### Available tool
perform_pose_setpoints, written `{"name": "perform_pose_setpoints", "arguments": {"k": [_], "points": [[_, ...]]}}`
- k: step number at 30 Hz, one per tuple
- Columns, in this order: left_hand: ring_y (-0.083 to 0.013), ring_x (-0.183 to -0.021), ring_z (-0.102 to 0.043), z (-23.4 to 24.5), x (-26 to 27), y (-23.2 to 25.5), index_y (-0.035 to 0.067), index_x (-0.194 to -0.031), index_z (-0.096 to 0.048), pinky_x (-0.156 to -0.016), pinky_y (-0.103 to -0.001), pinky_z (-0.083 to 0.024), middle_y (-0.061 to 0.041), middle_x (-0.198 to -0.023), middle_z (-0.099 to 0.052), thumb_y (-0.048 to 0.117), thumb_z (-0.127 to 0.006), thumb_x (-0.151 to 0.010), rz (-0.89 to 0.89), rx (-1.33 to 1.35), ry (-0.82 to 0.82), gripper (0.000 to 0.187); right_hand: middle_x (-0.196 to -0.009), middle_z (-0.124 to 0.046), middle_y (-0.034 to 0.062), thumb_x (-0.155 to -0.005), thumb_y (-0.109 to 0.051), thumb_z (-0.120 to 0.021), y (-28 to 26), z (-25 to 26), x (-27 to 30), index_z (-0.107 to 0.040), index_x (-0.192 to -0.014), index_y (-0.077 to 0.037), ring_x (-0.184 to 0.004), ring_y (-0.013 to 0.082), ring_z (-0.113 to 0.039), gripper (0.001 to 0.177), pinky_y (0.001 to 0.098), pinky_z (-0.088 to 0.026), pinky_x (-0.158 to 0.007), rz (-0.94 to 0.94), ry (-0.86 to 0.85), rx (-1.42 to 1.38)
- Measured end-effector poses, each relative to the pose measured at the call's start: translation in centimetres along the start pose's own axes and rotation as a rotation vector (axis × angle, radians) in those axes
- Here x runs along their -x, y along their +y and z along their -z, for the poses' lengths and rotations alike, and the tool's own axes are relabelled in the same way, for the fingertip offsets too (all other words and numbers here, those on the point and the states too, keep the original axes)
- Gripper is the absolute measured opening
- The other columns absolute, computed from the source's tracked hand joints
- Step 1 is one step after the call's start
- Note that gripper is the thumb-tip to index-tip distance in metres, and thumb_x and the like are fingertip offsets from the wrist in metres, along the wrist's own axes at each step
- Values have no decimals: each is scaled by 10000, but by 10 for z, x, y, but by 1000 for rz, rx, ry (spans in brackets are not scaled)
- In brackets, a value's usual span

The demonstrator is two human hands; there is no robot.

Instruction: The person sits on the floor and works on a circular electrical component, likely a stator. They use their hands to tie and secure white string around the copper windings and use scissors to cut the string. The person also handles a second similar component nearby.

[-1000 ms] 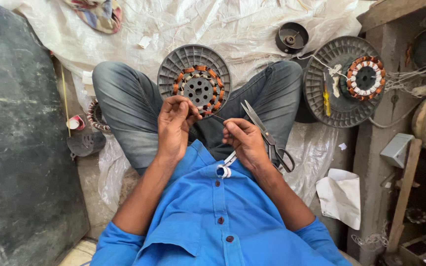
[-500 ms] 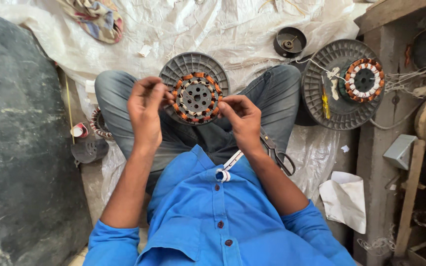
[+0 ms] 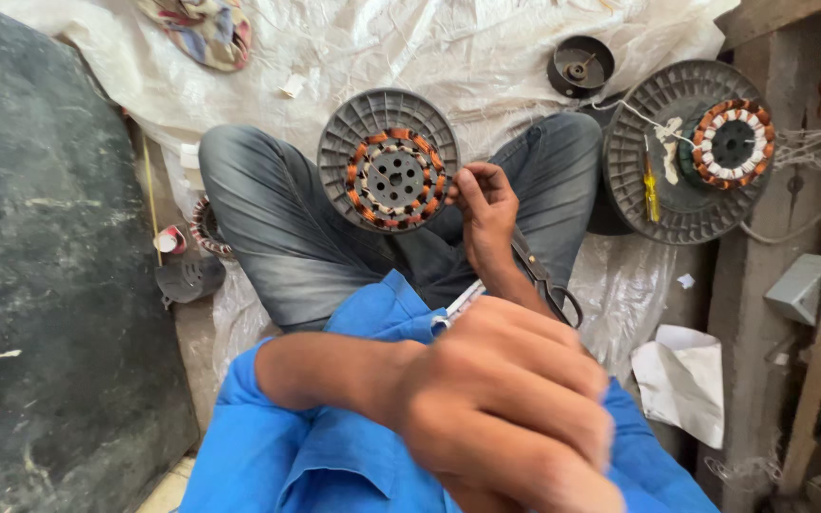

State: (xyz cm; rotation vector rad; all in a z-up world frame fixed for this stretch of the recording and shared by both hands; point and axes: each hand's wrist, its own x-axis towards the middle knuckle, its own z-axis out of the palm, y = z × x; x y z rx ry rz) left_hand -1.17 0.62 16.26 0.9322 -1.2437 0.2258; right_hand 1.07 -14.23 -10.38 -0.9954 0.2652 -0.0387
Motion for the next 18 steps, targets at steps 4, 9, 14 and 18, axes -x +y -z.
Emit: {"name": "perform_pose_setpoints", "arguments": {"k": [4,9,14,18], "points": [[-206,-923,-705,-11,-3,-6,83,-1131,-693,-708,-328,-520,-45,-1102,-665,226,-533,-1138,47,18,-35,214,-968,-697,61,-1009,-65,-699,-1,0,5,-645,-1119,-13,-847,122,-678,133,288,-584,-769,59,-21,167],[-219,-903,-703,-12,7,-16,80,-1079,-707,-714,-356,-535,-59,-1074,-692,132,-605,-1086,58,-105,-84,115,-954,-719,76,-1013,-51,-698,-2,-8,1,-650,-1118,3,-842,113,-667,127,268,-560,-775,115,-81,306],[-194,-824,-715,42,14,-75,134,-1064,-743,-731,-359,-573,5,-900,-712,218,-799,-953,134,-588,-71,150,-991,-671,72,-982,2,-710,-8,-18,11,-665,-1082,9,-866,96,-642,109,240,-534,-766,221,-115,413],[-141,-634,-614,138,72,-120,15,-928,-749,-576,-299,-483,-87,-752,-698,176,-735,-1039,844,-812,313,197,-1019,-618,50,-981,23,-718,-21,-30,8,-677,-1056,6,-883,85,-627,87,216,-516,-762,352,-144,567]]}}
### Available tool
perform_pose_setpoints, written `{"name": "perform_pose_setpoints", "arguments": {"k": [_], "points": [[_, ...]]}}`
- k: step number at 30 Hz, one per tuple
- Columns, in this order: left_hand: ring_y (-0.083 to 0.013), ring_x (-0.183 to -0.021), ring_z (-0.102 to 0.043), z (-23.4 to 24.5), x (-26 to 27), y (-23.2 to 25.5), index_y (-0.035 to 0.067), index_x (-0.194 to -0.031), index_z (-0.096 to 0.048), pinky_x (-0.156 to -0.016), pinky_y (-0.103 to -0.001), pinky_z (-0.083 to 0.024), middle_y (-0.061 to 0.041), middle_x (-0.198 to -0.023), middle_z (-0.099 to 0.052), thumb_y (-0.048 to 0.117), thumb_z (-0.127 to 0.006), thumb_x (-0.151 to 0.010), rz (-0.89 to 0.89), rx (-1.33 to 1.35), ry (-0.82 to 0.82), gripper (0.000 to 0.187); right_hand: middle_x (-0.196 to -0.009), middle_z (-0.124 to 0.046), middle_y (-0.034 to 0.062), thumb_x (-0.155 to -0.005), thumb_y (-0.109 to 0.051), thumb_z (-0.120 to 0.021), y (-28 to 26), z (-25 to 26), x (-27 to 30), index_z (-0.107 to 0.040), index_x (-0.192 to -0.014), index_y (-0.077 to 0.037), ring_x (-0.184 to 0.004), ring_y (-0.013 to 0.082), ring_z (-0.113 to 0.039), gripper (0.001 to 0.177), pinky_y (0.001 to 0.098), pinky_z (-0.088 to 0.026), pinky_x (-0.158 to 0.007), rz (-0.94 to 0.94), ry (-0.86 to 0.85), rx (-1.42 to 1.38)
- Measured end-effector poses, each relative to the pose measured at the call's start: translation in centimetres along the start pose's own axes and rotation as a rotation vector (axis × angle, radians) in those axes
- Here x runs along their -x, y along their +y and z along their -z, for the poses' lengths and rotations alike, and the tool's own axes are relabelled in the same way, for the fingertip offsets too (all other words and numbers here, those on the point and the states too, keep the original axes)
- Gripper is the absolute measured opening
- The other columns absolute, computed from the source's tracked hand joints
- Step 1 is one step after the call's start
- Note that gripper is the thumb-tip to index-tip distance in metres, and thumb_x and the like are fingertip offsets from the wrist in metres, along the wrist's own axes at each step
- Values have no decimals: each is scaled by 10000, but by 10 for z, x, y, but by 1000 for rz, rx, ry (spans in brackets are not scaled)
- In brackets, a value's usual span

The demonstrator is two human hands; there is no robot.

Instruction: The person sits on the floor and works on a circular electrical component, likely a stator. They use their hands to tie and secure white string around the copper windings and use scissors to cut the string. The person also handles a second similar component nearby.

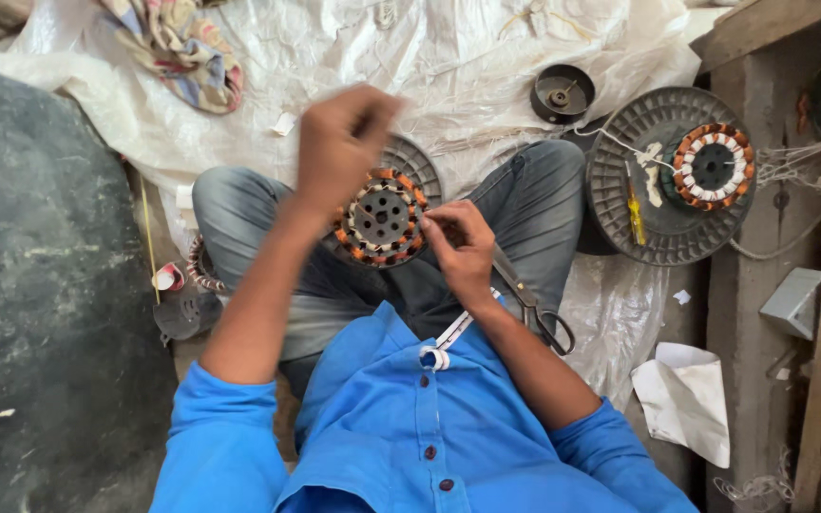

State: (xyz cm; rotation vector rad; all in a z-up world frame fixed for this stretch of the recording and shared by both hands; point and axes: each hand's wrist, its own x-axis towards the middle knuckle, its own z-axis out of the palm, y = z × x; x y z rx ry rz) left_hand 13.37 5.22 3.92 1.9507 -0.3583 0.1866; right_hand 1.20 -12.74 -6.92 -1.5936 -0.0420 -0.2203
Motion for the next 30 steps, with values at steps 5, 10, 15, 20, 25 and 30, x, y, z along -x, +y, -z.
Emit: {"name": "perform_pose_setpoints", "arguments": {"k": [5,10,15,20,25,30], "points": [[-197,-793,-708,26,27,-115,-23,-1033,-698,-726,-331,-548,-106,-905,-716,126,-730,-1055,-45,-172,197,154,-1018,-609,29,-991,-30,-728,-6,0,-6,-678,-1095,12,-867,74,-611,123,214,-499,-751,-65,-12,-65],[-263,-895,-670,42,91,-118,-11,-1090,-699,-807,-355,-530,-137,-1004,-680,117,-723,-1020,140,-266,318,148,-865,-664,12,-1025,-149,-686,6,29,-35,-695,-1092,-8,-746,68,-628,157,229,-521,-659,-226,42,-49],[-342,-1151,-586,42,150,-95,43,-1104,-697,-1040,-474,-434,-133,-1159,-633,126,-747,-972,159,-587,285,163,-897,-713,88,-993,-203,-746,76,57,-148,-725,-1034,-16,-765,160,-708,193,291,-566,-684,132,-215,464],[-342,-1140,-584,31,174,-85,67,-1073,-710,-1080,-491,-415,-91,-1140,-664,153,-774,-873,126,-661,173,227,-1008,-701,132,-899,-190,-747,176,20,-232,-786,-1025,-95,-953,319,-678,162,422,-534,-829,200,-486,851],[-310,-1178,-586,29,173,-74,80,-1045,-709,-1118,-477,-410,-80,-1147,-670,152,-754,-886,157,-620,206,180,-1091,-677,157,-748,-300,-812,233,-17,-218,-781,-1057,-110,-1075,370,-615,364,546,-477,-853,281,-593,972],[-293,-1176,-594,25,177,-72,98,-996,-720,-1063,-466,-403,-51,-1099,-689,196,-755,-885,199,-684,181,152,-1091,-694,94,-843,-334,-782,236,-27,-200,-789,-990,-129,-1119,287,-618,252,554,-438,-941,92,-581,1179]]}}
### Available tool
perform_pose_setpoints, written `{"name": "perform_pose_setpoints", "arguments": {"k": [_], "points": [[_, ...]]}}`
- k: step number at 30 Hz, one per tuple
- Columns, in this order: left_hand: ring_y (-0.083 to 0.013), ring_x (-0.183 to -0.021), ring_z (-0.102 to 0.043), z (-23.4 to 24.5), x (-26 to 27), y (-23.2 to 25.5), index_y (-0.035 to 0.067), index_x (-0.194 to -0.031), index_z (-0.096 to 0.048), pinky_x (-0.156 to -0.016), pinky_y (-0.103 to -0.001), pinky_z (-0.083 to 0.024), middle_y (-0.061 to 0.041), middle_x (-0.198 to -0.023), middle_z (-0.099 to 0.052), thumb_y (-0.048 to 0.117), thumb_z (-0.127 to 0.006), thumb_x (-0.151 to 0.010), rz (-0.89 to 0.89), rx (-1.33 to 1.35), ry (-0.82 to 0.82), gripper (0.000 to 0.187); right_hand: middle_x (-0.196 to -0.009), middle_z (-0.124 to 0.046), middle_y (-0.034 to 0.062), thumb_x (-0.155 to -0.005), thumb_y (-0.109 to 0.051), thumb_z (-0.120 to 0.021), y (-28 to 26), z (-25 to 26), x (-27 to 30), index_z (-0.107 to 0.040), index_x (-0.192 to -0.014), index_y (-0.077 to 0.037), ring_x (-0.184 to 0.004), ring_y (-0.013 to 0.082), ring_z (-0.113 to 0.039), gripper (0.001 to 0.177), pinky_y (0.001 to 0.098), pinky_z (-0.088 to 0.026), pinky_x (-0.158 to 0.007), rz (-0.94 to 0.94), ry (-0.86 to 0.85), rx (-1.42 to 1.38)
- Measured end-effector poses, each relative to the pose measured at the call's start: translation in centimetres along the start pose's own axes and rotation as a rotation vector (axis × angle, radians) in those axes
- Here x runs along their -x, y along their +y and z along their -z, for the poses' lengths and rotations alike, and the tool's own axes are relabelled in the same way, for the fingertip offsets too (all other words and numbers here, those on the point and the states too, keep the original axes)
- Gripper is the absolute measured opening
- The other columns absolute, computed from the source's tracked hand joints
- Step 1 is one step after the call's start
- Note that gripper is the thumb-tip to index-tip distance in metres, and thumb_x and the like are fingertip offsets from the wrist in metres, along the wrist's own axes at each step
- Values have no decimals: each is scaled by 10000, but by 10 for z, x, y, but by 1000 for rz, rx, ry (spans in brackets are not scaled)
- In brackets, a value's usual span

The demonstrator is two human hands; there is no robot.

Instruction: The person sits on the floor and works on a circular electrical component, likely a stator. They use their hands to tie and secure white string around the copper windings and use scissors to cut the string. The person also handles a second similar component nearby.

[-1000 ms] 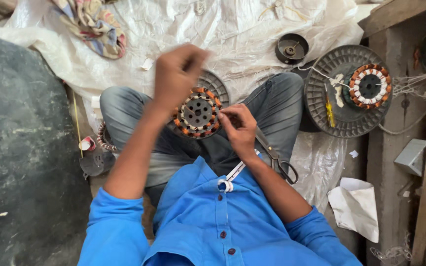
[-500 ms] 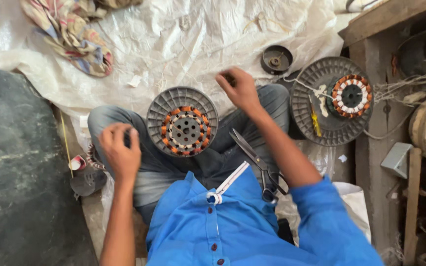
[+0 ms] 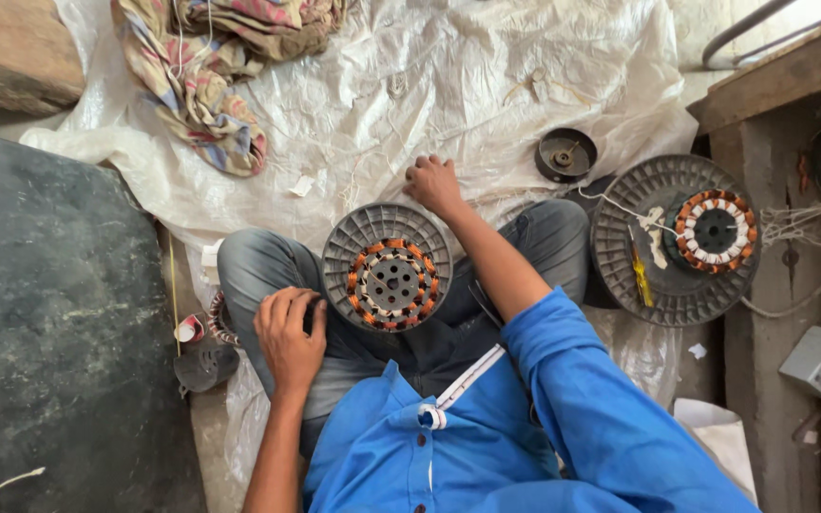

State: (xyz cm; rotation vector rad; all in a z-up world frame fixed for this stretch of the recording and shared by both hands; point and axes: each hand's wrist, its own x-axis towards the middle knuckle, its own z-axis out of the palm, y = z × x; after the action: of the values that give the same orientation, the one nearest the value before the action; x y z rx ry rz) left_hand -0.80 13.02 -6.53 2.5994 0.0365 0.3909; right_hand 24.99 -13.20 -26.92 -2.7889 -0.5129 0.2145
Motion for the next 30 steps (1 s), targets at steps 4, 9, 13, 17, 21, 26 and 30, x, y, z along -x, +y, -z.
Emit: {"name": "perform_pose_setpoints", "arguments": {"k": [4,9,13,17,21,26,30], "points": [[-269,-1187,-594,-6,-4,-3,113,-971,-719,-1072,-457,-396,-28,-1066,-691,212,-750,-897,4,-13,-16,127,-1050,-752,59,-907,-293,-724,13,4,-8,-793,-1049,-158,-937,220,-703,208,431,-534,-842,-167,70,-405],[-255,-1189,-580,-7,-1,-5,125,-969,-728,-1063,-461,-370,-16,-1060,-701,227,-751,-895,2,-45,-25,128,-950,-782,114,-941,-181,-729,41,15,-10,-772,-1033,-52,-810,198,-731,164,340,-573,-752,-97,214,-601],[-272,-1137,-600,-6,-4,-5,109,-997,-732,-1018,-461,-395,-37,-1059,-705,217,-746,-898,-2,-8,19,147,-958,-768,92,-990,-202,-705,25,58,-18,-724,-1079,-26,-845,153,-725,198,318,-587,-789,-91,194,-773],[-268,-1029,-630,15,-33,-15,58,-1081,-694,-954,-402,-480,-78,-1076,-691,165,-699,-997,147,403,133,137,-884,-726,76,-1062,-232,-676,-30,139,-26,-700,-1085,5,-799,134,-676,239,321,-586,-748,143,137,-1020],[-306,-1158,-612,36,-93,-5,34,-1233,-674,-1049,-406,-475,-127,-1196,-668,133,-699,-1035,-23,416,159,222,-911,-711,50,-1063,-207,-654,-80,223,4,-692,-1129,-22,-773,124,-666,200,299,-584,-701,433,5,-844],[-322,-1317,-541,18,-163,58,0,-1458,-523,-1097,-414,-426,-192,-1406,-593,193,-754,-991,-362,740,-96,556,-991,-737,82,-1030,-83,-687,-116,271,45,-709,-1142,-15,-871,161,-726,133,319,-601,-759,610,0,-755],[-160,-1017,-709,-10,-184,81,47,-1353,-608,-912,-333,-531,-69,-1081,-754,232,-727,-975,-142,850,-430,437,-1086,-743,94,-1032,-18,-701,-72,288,43,-715,-1182,-47,-984,170,-748,153,316,-595,-877,636,43,-613]]}}
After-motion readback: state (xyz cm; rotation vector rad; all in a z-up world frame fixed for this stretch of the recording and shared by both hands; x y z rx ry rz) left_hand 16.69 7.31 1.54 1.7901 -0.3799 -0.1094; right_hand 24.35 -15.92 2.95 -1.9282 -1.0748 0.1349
